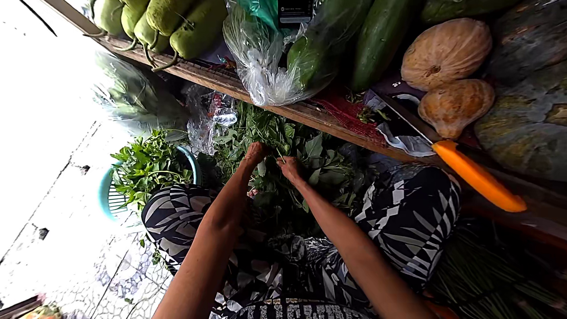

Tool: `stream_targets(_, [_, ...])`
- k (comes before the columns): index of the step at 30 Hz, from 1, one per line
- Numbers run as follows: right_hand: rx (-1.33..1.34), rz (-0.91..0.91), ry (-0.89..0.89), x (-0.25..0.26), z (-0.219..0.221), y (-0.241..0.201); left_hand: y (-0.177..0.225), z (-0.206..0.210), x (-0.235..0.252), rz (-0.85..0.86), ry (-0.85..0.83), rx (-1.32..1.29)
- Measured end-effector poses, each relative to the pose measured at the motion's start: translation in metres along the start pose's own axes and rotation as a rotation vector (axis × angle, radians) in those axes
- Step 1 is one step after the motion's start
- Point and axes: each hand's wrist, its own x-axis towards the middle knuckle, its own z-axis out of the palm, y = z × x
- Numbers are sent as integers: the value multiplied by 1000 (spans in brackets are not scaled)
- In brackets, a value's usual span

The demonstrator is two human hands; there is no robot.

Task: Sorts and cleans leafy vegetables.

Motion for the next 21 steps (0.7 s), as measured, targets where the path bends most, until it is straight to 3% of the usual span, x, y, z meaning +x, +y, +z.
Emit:
stream_targets(10, [-24,-13,36,5,3,6,-13,-13,9,210,-131,-23])
stream_targets(21, [-134,12,-49,9,-3,1,-16,-22,12,261,-155,34])
